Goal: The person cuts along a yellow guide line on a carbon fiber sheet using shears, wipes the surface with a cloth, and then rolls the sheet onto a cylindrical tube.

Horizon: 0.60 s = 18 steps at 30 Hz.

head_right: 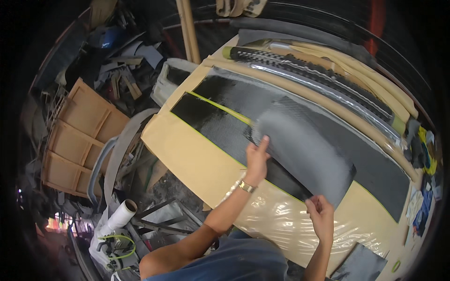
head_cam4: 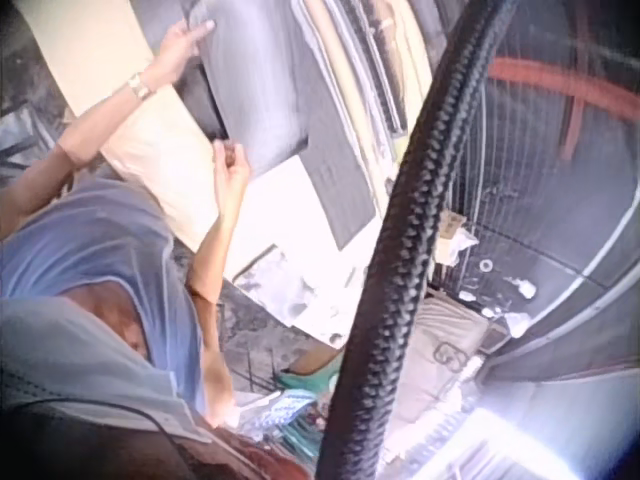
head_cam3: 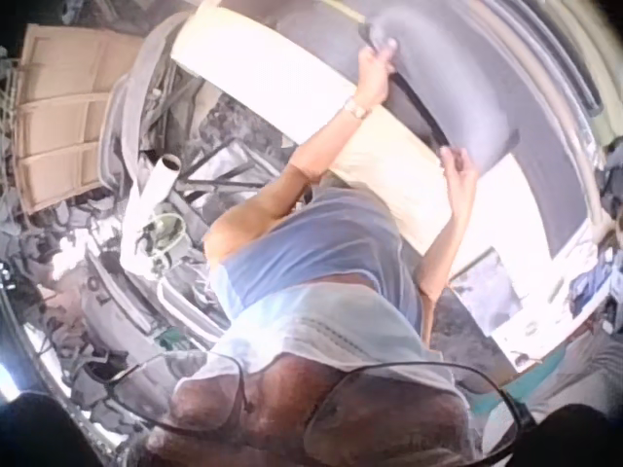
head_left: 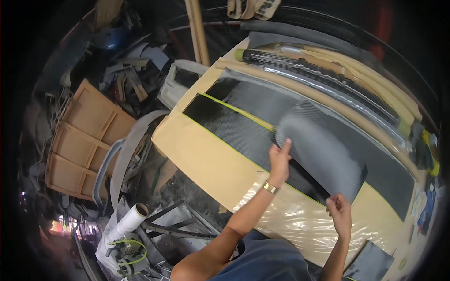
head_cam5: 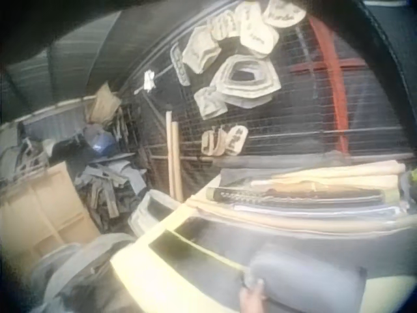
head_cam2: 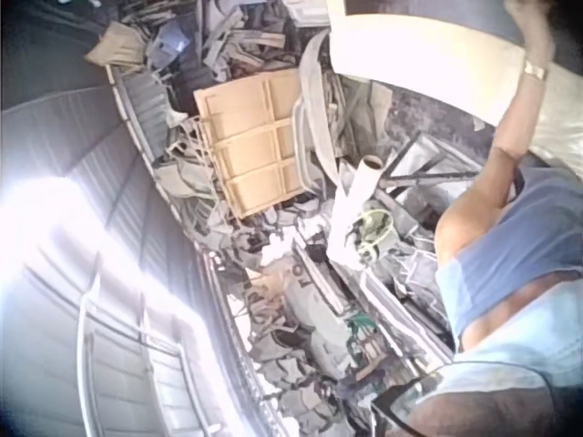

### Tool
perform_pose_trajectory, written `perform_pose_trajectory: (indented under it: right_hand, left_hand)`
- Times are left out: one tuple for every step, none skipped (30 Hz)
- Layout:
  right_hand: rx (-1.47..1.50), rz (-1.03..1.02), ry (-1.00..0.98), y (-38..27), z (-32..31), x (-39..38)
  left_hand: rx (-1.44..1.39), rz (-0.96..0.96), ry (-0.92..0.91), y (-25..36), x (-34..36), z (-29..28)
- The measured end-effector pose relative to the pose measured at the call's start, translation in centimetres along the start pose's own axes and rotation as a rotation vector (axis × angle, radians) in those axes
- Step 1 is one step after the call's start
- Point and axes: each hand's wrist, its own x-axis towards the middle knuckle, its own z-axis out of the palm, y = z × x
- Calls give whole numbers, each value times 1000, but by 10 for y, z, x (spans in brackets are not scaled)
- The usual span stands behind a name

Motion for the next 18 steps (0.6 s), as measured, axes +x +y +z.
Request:
perform_pose_trajectory:
  right_hand:
    - [53, 73, -17, 14, 10, 2]
    - [52, 76, -25, 27, 17, 4]
    - [43, 151, -9, 39, 23, 5]
    - [35, 226, 9, 47, 29, 6]
    - [-24, 283, 20, 50, 36, 8]
    - [-30, 287, 12, 56, 42, 12]
    - [-40, 288, 27, 64, 47, 16]
    - [-49, 288, 38, 73, 52, 21]
    - [-70, 283, 41, 83, 54, 27]
    - [-72, 278, 32, 88, 56, 31]
    - [-83, 288, 43, 91, 58, 35]
    - [-93, 297, 69, 90, 57, 39]
    - [-93, 323, 77, 88, 57, 43]
    - [-94, 328, 91, 88, 58, 48]
    - [-103, 327, 100, 87, 62, 52]
    - [-111, 330, 108, 88, 66, 56]
    - [-101, 338, 100, 92, 73, 63]
    - [-69, 299, 67, 98, 80, 70]
  left_hand:
    - [29, 29, 44, 5, 32, -30]
    - [9, 38, 78, 19, 57, -51]
    - [-17, 46, 108, 33, 82, -72]
    - [-112, 91, 109, 47, 104, -87]
    - [-206, 136, 117, 57, 125, -104]
    - [-208, 157, 137, 66, 148, -128]
    - [-208, 179, 159, 74, 172, -154]
    - [-227, 206, 186, 81, 195, -180]
    - [-248, 234, 210, 89, 218, -202]
    - [-253, 263, 219, 100, 236, -221]
    - [-258, 289, 226, 109, 252, -238]
    - [-233, 307, 241, 116, 270, -246]
    - [-228, 300, 253, 123, 285, -256]
    - [-224, 290, 263, 129, 300, -264]
    - [-246, 273, 270, 132, 314, -274]
    - [-265, 254, 277, 135, 327, -287]
    - [-128, 290, 286, 141, 344, -323]
    - [18, 331, 298, 149, 357, -366]
